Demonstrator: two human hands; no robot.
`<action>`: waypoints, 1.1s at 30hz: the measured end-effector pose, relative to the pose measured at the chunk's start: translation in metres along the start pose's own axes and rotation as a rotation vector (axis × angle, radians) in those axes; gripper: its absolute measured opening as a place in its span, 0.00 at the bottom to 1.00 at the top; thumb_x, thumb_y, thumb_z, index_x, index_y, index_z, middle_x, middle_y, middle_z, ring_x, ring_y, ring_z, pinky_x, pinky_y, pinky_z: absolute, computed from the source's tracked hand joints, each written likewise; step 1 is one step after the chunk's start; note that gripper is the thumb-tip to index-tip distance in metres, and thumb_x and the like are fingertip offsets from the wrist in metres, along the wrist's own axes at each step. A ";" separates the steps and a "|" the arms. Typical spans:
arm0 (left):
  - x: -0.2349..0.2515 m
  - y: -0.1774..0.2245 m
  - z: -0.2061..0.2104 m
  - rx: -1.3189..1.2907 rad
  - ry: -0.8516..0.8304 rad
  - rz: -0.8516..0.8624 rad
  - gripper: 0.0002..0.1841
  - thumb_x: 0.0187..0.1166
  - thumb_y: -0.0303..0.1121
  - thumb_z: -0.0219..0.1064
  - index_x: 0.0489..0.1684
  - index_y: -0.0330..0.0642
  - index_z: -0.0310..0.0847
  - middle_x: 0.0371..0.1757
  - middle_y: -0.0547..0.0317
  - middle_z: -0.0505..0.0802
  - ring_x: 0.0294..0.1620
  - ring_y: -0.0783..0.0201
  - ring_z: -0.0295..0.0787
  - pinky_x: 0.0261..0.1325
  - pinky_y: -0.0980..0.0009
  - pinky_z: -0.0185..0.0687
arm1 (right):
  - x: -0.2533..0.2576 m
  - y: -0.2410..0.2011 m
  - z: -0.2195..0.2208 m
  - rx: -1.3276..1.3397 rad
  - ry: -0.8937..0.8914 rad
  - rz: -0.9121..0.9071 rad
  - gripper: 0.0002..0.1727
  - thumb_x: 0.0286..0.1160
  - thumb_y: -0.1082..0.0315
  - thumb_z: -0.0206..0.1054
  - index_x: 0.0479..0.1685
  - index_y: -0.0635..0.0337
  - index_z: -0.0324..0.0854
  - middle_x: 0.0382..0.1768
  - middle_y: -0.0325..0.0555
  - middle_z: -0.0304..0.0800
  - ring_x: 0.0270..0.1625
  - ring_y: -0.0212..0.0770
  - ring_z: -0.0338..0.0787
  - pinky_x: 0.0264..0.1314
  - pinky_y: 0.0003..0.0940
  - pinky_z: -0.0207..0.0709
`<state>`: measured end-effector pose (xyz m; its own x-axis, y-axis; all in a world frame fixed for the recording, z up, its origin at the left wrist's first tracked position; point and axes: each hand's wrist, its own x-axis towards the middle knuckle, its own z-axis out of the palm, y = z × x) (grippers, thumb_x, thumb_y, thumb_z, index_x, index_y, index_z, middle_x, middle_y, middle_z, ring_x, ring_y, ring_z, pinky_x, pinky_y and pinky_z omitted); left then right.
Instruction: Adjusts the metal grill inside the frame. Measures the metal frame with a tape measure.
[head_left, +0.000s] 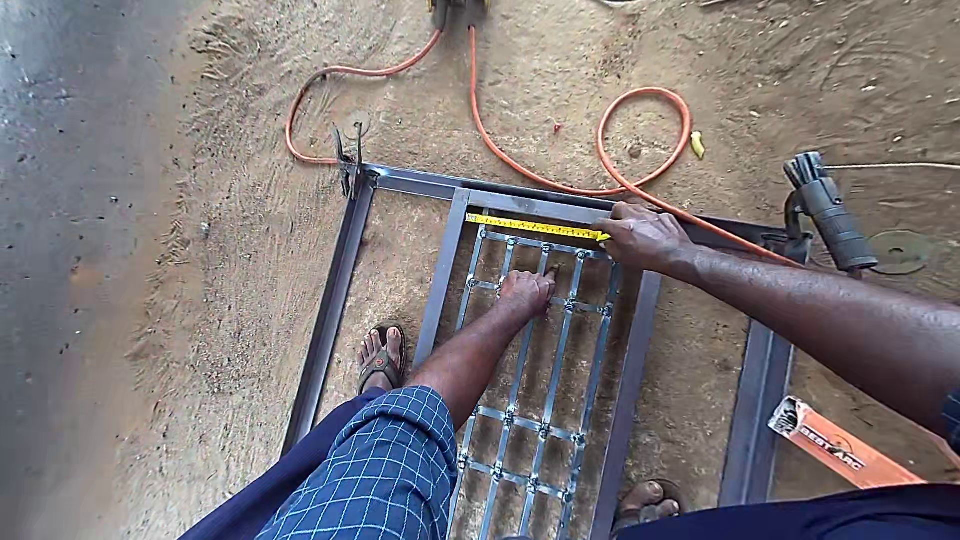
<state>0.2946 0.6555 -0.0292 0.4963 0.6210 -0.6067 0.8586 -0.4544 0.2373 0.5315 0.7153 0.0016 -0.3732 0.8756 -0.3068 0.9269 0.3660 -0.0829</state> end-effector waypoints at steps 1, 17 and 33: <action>0.000 0.000 0.000 0.002 -0.001 0.000 0.41 0.74 0.51 0.72 0.91 0.56 0.62 0.57 0.45 0.94 0.57 0.41 0.92 0.58 0.37 0.83 | 0.000 0.000 0.003 -0.009 -0.001 0.002 0.15 0.76 0.60 0.68 0.60 0.38 0.85 0.52 0.50 0.84 0.55 0.58 0.89 0.34 0.59 0.81; 0.001 0.002 -0.001 0.003 -0.022 -0.021 0.42 0.74 0.47 0.71 0.93 0.57 0.58 0.56 0.45 0.94 0.55 0.41 0.93 0.51 0.38 0.86 | 0.003 0.002 0.009 -0.004 0.022 0.008 0.15 0.76 0.60 0.68 0.61 0.38 0.86 0.52 0.49 0.84 0.54 0.56 0.88 0.35 0.58 0.81; 0.003 0.003 0.002 -0.004 -0.018 -0.032 0.43 0.73 0.47 0.71 0.94 0.59 0.57 0.57 0.45 0.94 0.55 0.40 0.92 0.50 0.37 0.85 | 0.001 0.000 0.008 0.024 0.050 0.029 0.16 0.74 0.60 0.67 0.60 0.37 0.87 0.51 0.50 0.85 0.53 0.57 0.89 0.35 0.59 0.81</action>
<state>0.2989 0.6550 -0.0314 0.4661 0.6235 -0.6277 0.8746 -0.4318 0.2204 0.5308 0.7139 -0.0065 -0.3467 0.9006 -0.2619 0.9380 0.3327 -0.0976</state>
